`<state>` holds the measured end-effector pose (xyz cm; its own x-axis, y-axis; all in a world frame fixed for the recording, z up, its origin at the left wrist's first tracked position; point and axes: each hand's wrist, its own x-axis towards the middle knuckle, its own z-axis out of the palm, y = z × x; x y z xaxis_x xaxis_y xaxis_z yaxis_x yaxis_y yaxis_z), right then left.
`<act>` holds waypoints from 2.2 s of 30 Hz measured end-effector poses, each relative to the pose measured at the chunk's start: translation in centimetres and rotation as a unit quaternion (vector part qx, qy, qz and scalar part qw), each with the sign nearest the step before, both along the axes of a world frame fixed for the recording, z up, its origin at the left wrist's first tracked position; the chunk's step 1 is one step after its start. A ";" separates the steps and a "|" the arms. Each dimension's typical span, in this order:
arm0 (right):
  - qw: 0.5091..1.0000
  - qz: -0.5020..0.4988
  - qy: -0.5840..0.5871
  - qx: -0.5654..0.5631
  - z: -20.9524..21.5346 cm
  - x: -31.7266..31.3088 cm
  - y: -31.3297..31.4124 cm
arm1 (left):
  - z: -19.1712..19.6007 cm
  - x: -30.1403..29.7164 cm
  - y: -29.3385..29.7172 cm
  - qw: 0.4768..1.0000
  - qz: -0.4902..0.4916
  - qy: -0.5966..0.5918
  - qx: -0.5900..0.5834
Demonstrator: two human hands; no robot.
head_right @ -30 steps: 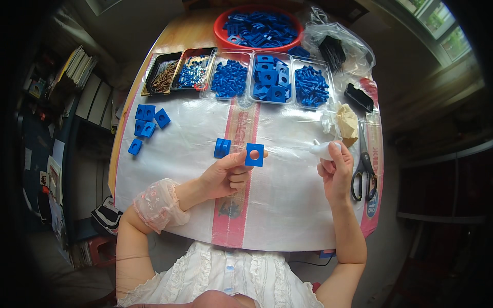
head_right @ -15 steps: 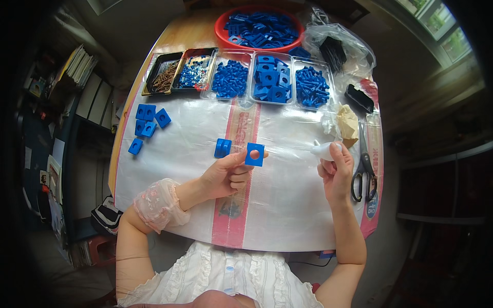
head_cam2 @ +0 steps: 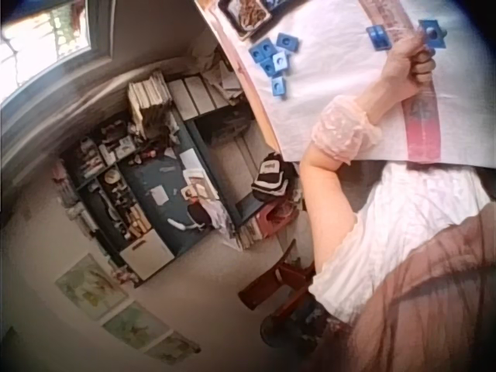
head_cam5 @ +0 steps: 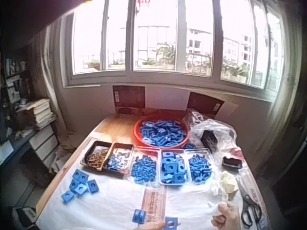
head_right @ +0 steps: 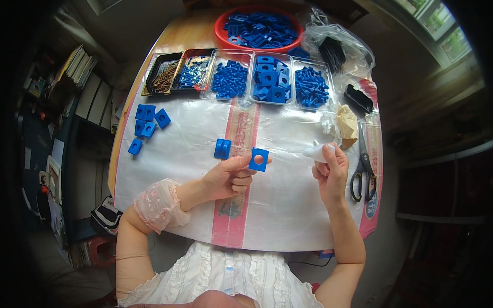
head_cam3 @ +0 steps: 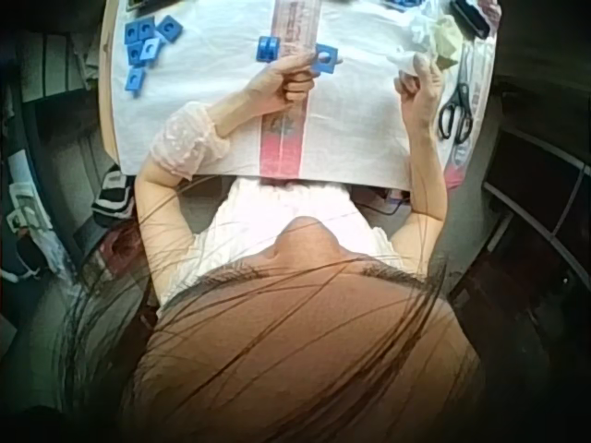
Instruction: The recorder is assembling small blue plastic components by inserting small circular pieces into them and applying adhesive or a liquid using a dispenser.
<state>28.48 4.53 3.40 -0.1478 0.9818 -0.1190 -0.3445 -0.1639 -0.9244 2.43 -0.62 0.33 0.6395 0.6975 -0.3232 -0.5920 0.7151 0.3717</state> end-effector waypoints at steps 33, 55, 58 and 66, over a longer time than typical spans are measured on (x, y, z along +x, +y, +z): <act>1.000 -0.013 -0.012 -0.006 0.0 -0.1 0.0 | 0.2 0.2 -0.1 1.000 0.010 0.009 0.011; 0.991 -0.056 0.103 -0.064 0.2 0.3 0.3 | 0.1 -0.1 -0.1 1.000 0.006 0.008 0.025; 0.991 -0.056 0.124 0.008 0.3 0.8 0.5 | 0.3 -0.1 -0.1 1.000 0.009 0.007 0.026; 0.969 -0.108 -0.010 0.220 2.7 2.3 1.0 | 0.6 0.0 -0.2 0.999 0.041 -0.007 0.024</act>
<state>30.76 5.55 6.13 0.0657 0.9456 0.3186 -0.3089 0.3228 -0.8946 2.44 -0.80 0.91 0.5832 0.7624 -0.2805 -0.6533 0.6454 0.3958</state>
